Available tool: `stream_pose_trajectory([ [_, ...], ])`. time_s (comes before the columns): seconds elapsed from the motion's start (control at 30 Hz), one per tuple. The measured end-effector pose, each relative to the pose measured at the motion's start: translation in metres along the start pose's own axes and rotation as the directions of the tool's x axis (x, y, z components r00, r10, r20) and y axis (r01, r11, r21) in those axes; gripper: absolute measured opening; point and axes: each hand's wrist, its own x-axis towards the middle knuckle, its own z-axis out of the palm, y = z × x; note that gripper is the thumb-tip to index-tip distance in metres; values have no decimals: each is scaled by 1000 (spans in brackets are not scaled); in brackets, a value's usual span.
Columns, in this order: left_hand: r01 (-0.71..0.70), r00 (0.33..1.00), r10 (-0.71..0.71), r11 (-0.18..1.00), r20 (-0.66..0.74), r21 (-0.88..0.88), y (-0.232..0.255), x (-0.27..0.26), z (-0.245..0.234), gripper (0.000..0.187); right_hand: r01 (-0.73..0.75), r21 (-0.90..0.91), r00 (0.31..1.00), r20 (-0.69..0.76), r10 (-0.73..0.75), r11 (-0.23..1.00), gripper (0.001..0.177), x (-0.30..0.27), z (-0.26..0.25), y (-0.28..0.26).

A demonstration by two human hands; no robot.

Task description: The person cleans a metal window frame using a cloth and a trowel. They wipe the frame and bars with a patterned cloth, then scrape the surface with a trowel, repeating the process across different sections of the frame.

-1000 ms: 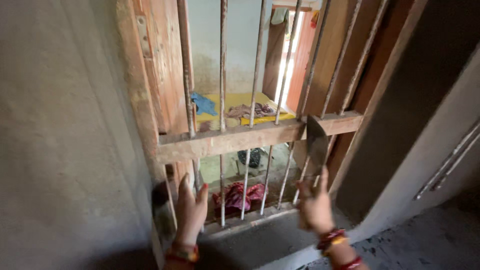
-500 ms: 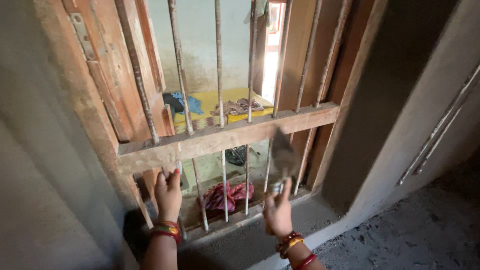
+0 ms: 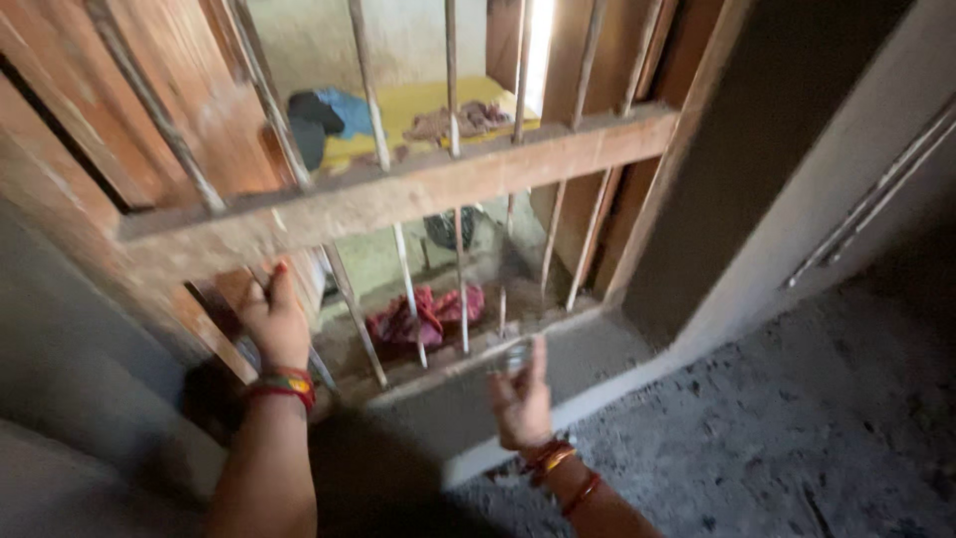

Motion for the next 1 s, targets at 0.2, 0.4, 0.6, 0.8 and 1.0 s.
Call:
stream_pose_trajectory([
  [0.2,240,969,-246,961,-26,-134,-15,-19,1,37,-342,168,800,-464,380,925,55,-12,-117,107],
  [0.4,319,942,-325,945,-83,-74,-7,-28,4,44,-479,207,774,-360,521,853,46,-13,-130,146],
  [0.6,173,980,-154,972,-123,159,8,-28,7,33,-387,-98,919,-123,375,917,42,36,-87,155],
  [0.8,151,984,-133,977,-121,152,10,-27,12,31,-113,-946,963,-28,270,303,32,28,-29,116],
  [1.0,66,989,-38,979,-144,195,0,-34,12,25,497,-476,862,362,-354,725,32,95,90,105],
])
